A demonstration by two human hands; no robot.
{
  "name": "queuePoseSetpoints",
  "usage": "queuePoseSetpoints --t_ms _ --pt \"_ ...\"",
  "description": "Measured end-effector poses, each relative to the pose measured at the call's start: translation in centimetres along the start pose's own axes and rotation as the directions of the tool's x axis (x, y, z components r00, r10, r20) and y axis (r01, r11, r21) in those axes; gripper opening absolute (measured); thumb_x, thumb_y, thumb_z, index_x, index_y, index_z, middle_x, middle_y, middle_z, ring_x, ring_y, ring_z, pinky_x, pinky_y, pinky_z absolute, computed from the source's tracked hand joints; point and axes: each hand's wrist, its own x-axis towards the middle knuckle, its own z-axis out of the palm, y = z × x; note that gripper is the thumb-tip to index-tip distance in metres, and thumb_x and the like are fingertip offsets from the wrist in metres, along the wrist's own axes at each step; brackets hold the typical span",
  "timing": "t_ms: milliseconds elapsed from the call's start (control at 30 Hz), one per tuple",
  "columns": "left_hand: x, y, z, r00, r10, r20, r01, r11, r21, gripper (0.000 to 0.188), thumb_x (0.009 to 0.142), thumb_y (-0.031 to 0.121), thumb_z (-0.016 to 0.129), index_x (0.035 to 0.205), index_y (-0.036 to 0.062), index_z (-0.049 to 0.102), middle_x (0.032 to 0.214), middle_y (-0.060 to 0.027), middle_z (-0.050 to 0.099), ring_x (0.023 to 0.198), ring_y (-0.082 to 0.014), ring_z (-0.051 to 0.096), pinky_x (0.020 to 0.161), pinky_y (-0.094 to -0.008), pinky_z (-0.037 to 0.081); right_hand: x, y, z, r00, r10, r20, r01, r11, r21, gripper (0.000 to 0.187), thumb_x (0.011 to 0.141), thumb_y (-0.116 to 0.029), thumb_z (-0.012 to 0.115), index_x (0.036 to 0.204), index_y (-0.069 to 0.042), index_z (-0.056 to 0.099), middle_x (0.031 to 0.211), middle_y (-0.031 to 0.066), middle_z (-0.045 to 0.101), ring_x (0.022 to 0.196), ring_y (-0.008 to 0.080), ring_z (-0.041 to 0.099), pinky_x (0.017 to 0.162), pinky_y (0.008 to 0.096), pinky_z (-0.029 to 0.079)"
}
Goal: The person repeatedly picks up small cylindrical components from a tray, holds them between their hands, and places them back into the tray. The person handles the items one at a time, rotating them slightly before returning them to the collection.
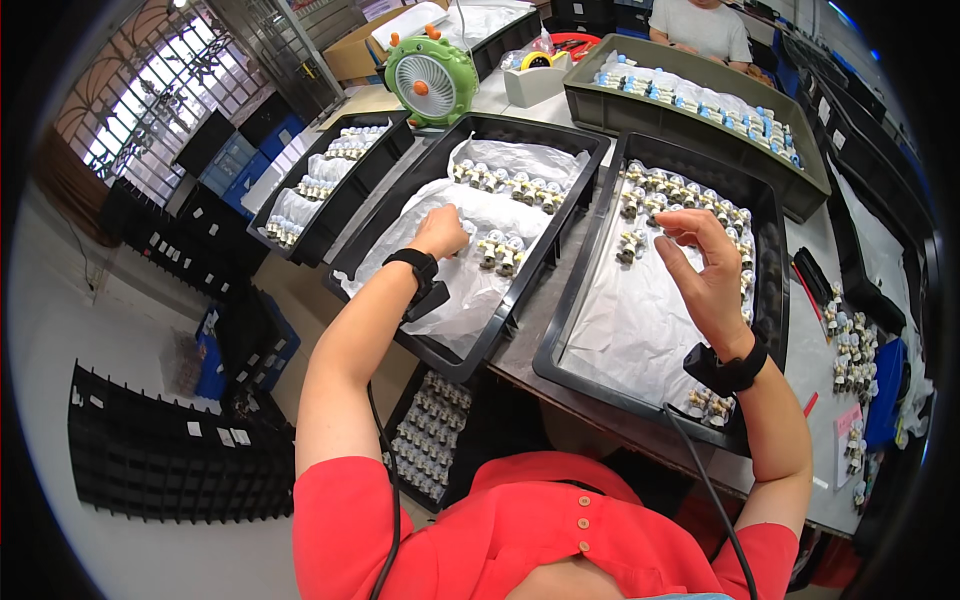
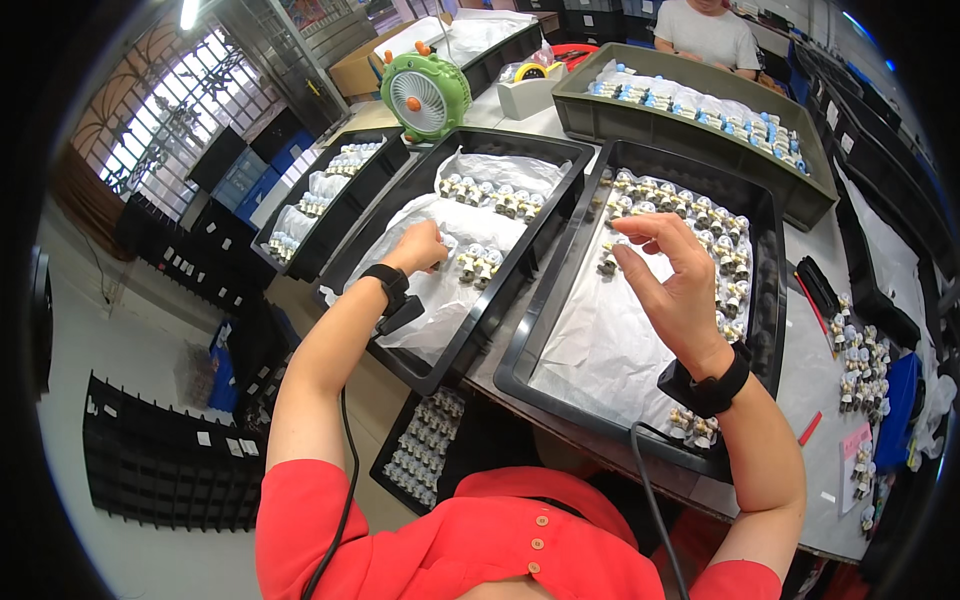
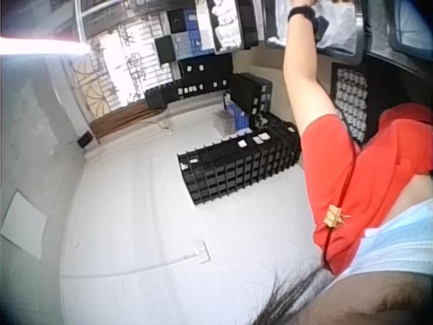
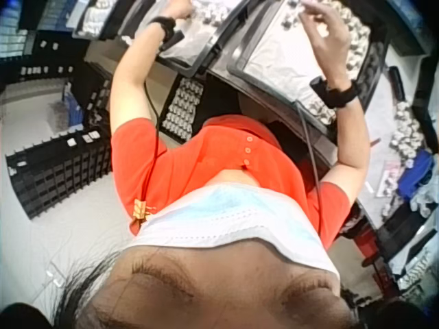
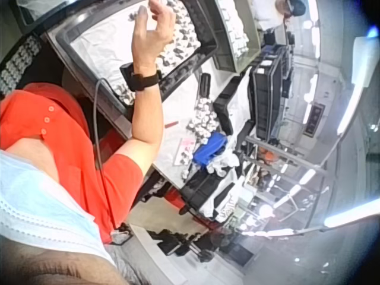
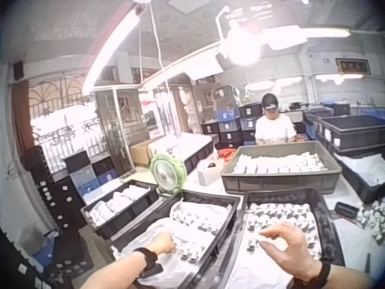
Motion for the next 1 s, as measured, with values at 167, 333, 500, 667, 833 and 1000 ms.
queuePoseSetpoints --t_ms 167,333,500,667,833,1000 --pt "-1.0 1.3 0.7 0.996 0.086 -0.037 -0.077 0.976 0.205 0.026 0.073 0.009 0.061 0.097 -0.0007 0.064 0.1 -0.0239 0.064 0.098 -0.0352 0.062 0.083 -0.0427 0.05 0.0 0.1 0.0 1.0 0.013 0.005 -0.013 1.0 0.001 0.019 0.078 -0.002 0.066 0.097 -0.004 0.065 0.092 0.0065 0.064 0.081 0.016 0.06 0.071 0.0264 0.047" --pt "-1.5 2.6 -1.5 0.993 0.089 -0.075 -0.075 0.982 0.172 0.026 0.075 0.012 0.059 0.097 -0.0004 0.066 0.102 -0.0242 0.064 0.1 -0.0378 0.061 0.084 -0.0444 0.049 -0.1 0.1 -0.2 1.0 0.019 0.008 -0.019 1.0 -0.012 0.017 0.078 -0.002 0.066 0.095 -0.004 0.066 0.091 0.0064 0.064 0.079 0.0158 0.06 0.071 0.0262 0.047" --pt "1.7 -1.7 -0.6 0.988 0.019 -0.154 0.006 0.987 0.159 0.027 0.075 0.012 0.057 0.097 -0.0011 0.067 0.102 -0.0232 0.064 0.099 -0.0364 0.062 0.083 -0.0421 0.049 -0.1 0.3 0.0 0.999 0.022 0.028 -0.022 1.0 0.013 0.015 0.078 -0.002 0.066 0.093 -0.003 0.066 0.089 0.0065 0.064 0.078 0.0154 0.06 0.071 0.0257 0.047" --pt "1.4 -1.1 -1.3 0.999 -0.037 0.011 0.038 0.999 -0.031 0.026 0.077 0.012 0.058 0.099 0.0048 0.069 0.102 -0.0227 0.065 0.098 -0.0348 0.063 0.084 -0.0384 0.049 -0.2 0.7 -0.1 0.999 0.045 0.008 -0.045 0.999 0.012 0.014 0.079 -0.002 0.065 0.093 -0.003 0.066 0.088 0.0064 0.064 0.077 0.0146 0.06 0.07 0.0256 0.047" --pt "1.3 0.1 -1.8 0.973 0.142 -0.184 -0.169 0.975 -0.144 0.031 0.076 0.015 0.063 0.106 0.0048 0.065 0.101 -0.0131 0.065 0.093 -0.0244 0.062 0.083 -0.0325 0.048 0.2 2.1 0.1 0.995 0.1 -0.016 -0.1 0.995 -0.01 0.012 0.081 -0.004 0.064 0.093 -0.002 0.066 0.088 0.0069 0.065 0.076 0.0146 0.061 0.069 0.0251 0.047" --pt "-6.0 9.9 -3.9 0.899 0.437 0.033 -0.237 0.548 -0.802 0.031 0.085 0.024 0.063 0.114 0.0134 0.06 0.105 0.0002 0.062 0.093 -0.0104 0.058 0.081 -0.0276 0.04 -0.5 4.7 0.5 0.98 0.201 0.007 -0.201 0.98 -0.018 0.015 0.081 -0.005 0.064 0.095 -0.001 0.065 0.09 0.0072 0.064 0.079 0.0158 0.061 0.071 0.0267 0.049"
